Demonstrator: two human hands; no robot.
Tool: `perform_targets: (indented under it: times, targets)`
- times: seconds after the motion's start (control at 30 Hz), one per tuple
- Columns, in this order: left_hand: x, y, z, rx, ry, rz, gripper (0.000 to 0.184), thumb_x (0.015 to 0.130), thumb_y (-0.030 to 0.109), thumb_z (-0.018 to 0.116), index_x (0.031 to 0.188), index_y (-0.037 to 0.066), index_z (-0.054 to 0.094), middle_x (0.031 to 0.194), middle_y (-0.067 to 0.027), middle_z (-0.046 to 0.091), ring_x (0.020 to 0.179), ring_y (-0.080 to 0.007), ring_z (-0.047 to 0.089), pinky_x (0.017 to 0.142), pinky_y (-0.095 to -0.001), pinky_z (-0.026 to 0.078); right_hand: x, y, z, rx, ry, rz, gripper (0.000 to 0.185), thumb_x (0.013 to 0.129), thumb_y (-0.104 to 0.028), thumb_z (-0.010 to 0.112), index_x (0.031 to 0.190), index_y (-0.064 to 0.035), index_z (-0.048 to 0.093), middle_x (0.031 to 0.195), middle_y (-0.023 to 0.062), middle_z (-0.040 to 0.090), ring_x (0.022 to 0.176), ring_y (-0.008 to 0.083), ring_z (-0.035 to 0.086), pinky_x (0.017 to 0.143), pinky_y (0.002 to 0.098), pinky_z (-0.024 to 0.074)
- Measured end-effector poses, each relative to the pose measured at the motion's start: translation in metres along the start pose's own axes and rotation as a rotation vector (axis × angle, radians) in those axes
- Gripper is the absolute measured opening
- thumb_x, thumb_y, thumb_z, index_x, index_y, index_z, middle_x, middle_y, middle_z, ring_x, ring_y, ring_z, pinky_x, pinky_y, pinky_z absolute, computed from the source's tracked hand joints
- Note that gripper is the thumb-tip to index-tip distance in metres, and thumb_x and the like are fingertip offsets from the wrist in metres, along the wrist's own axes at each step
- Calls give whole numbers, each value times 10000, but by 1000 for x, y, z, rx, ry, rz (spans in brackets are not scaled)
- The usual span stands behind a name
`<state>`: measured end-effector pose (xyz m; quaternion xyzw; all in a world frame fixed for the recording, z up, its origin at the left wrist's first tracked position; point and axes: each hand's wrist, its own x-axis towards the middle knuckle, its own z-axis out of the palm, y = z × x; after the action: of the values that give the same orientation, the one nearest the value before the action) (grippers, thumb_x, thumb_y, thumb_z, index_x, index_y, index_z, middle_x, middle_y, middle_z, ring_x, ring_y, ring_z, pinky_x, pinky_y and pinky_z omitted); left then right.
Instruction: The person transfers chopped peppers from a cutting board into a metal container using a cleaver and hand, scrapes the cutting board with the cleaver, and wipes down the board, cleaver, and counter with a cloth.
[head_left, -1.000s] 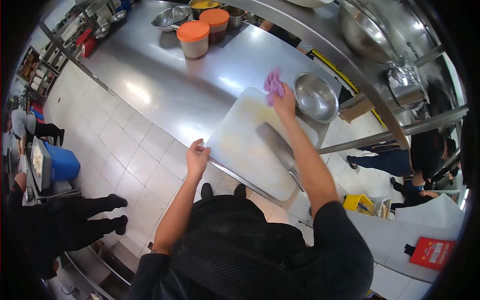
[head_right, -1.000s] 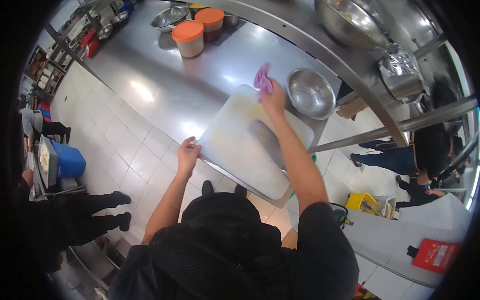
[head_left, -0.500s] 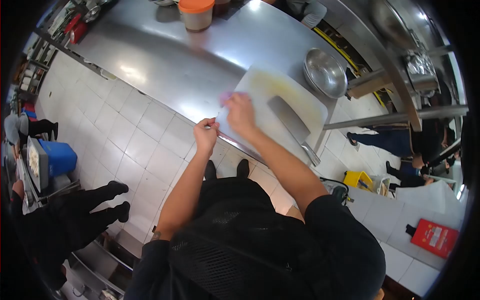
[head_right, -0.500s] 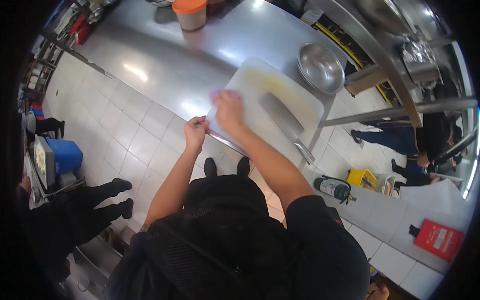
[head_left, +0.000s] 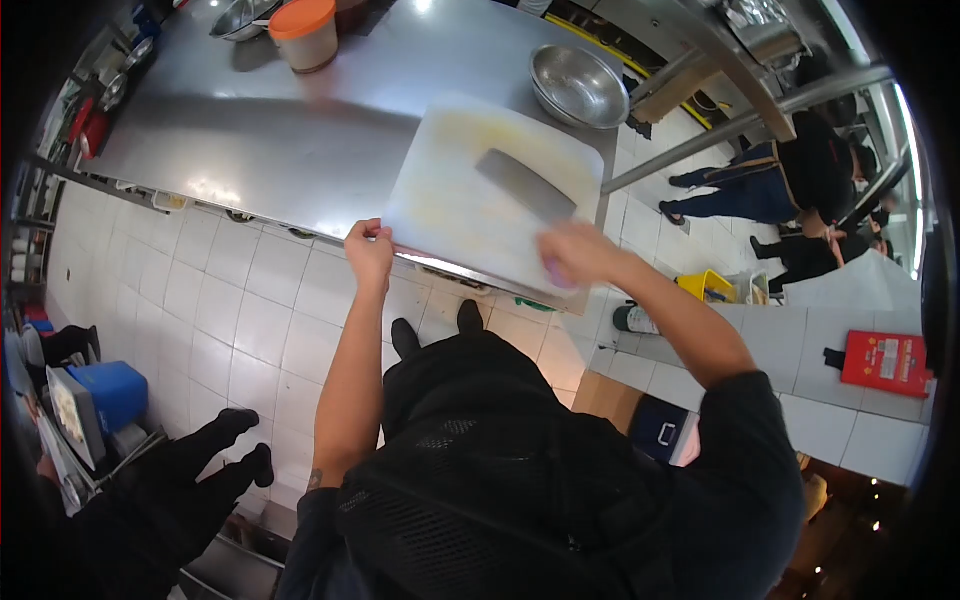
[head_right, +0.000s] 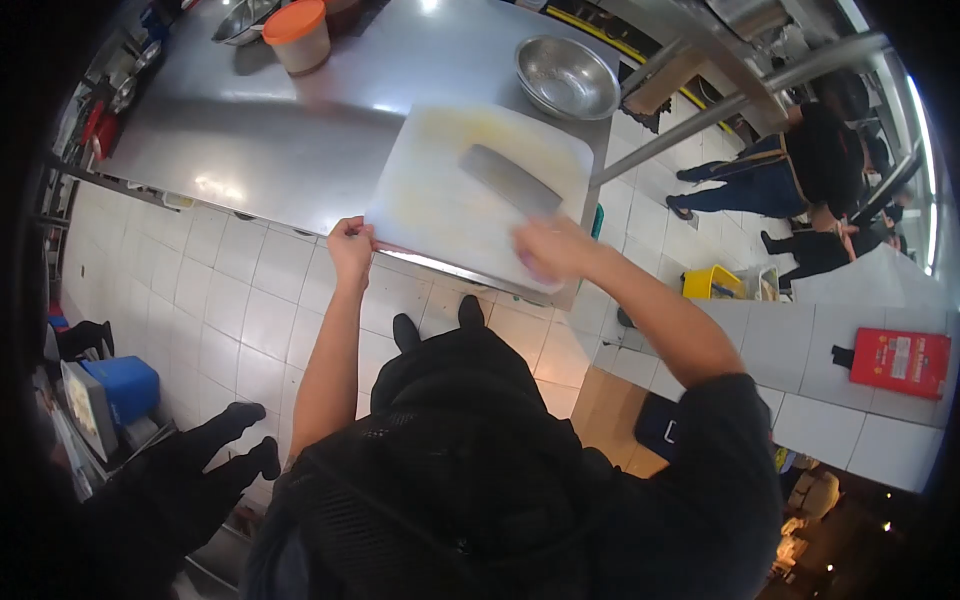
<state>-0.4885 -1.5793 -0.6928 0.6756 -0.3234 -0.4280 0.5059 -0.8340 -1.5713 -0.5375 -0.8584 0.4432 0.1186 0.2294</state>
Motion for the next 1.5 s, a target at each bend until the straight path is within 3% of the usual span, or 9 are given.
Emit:
perform_targets:
  times: [0.23,0.4,0.57,0.77,0.87,1.0,1.3,1.4,1.5]
  targets:
    - [-3,14,-5,6,-57,-93,156,927,-14,664,1070,-75,663,901,-87,660,721,-141,629,597,-269,552,198,-35,25,225,672,-303,320,685,42,566,947,-98,686,1090,80,629,1084,335,551,916,456,486]
    - [-8,19,-6,-56,12,-82,174,880,-39,680,1048,-85,669,854,-107,651,653,-152,613,571,-286,521,36,32,72,167,177,-632,48,718,-107,651,752,-75,661,937,102,605,1010,319,553,836,454,493]
    - [-2,10,-5,-79,-27,-94,190,893,-18,687,1073,-72,663,862,-88,638,706,-155,619,597,-287,542,-88,53,9,-73,-812,70,61,732,-127,644,687,-138,683,805,59,647,876,287,620,763,432,493]
    - [2,10,-6,99,-41,-84,213,888,-11,680,1100,-36,674,927,-105,650,761,-185,635,654,-299,558,29,-13,28,151,580,-326,212,762,-52,655,968,-100,657,1065,51,609,1094,299,569,871,466,497]
    - [-13,25,13,717,131,560,278,860,-22,665,1136,2,683,1023,-125,668,821,-247,656,729,-338,556,-12,-15,88,112,465,-246,236,759,-28,651,982,-106,665,1107,47,602,1103,294,573,877,478,499]
    - [-65,76,95,505,-382,546,350,842,-39,635,1178,45,686,1165,-146,680,1071,-342,647,886,-406,525,-154,30,98,111,-326,232,101,706,-108,699,801,-123,728,922,66,671,1010,316,629,836,464,517]
    - [-138,85,239,899,-1042,1037,358,867,49,662,1219,115,646,1289,-97,614,1128,-329,612,922,-427,548,-140,120,82,502,1106,427,404,746,23,547,1097,-61,729,1116,169,675,1037,380,633,935,415,511]
    - [-118,83,239,1002,-1118,1072,311,866,91,686,1174,112,642,1197,-78,616,1074,-314,617,880,-433,554,-60,165,101,679,1272,442,405,773,7,572,1146,-60,714,1157,197,654,1071,381,637,982,418,507]
    - [-111,88,211,1115,-1160,1079,322,866,91,703,1177,131,631,1161,-39,610,1050,-302,627,861,-435,547,-17,164,119,608,874,613,370,808,-37,605,1163,-62,706,1240,190,621,1118,385,612,985,451,513]
